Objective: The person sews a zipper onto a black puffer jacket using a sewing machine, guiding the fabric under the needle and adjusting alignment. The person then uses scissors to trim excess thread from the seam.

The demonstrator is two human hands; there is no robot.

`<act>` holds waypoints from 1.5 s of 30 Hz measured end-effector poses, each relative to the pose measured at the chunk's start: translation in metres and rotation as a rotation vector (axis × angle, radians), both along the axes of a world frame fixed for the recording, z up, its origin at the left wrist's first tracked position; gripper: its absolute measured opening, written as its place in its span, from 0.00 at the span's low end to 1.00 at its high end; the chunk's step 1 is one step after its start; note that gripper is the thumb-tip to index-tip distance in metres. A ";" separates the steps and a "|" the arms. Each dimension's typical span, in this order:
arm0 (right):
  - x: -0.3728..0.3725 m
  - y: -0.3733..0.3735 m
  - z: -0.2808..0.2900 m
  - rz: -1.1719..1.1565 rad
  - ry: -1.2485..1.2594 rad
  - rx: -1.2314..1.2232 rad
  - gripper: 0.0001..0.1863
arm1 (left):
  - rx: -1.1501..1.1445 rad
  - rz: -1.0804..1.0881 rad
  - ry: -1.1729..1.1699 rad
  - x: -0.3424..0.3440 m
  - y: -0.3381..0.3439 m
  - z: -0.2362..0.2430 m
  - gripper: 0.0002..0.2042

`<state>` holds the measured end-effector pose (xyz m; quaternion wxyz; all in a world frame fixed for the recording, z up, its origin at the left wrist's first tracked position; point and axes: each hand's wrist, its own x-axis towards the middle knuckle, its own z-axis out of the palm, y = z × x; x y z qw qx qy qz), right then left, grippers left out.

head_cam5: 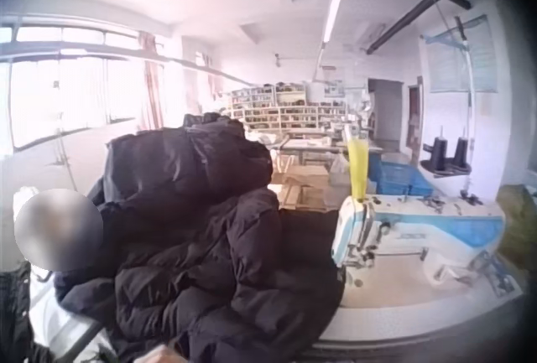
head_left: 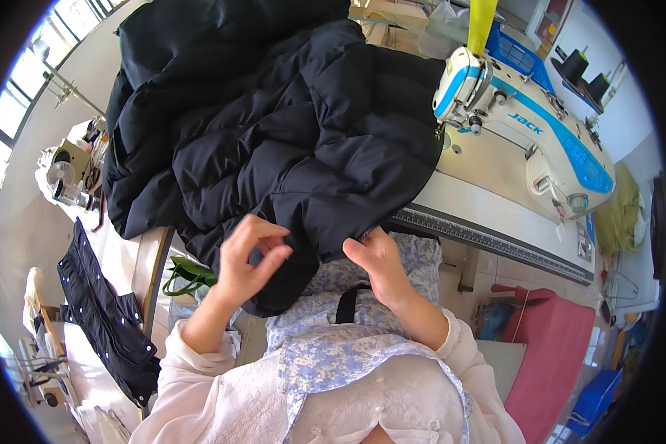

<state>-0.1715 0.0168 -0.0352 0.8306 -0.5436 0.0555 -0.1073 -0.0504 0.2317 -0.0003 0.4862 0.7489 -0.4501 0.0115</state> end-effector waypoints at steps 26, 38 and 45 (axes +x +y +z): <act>0.003 -0.002 0.055 -0.049 -0.092 -0.129 0.14 | -0.235 0.286 -0.247 -0.029 -0.061 -0.014 0.20; 0.018 -0.026 0.112 -0.276 -0.779 -1.893 0.07 | -0.202 0.228 -0.276 -0.025 -0.063 -0.002 0.16; 0.025 -0.030 0.110 -0.234 -0.716 -1.856 0.06 | -0.174 0.192 -0.282 -0.025 -0.061 0.003 0.16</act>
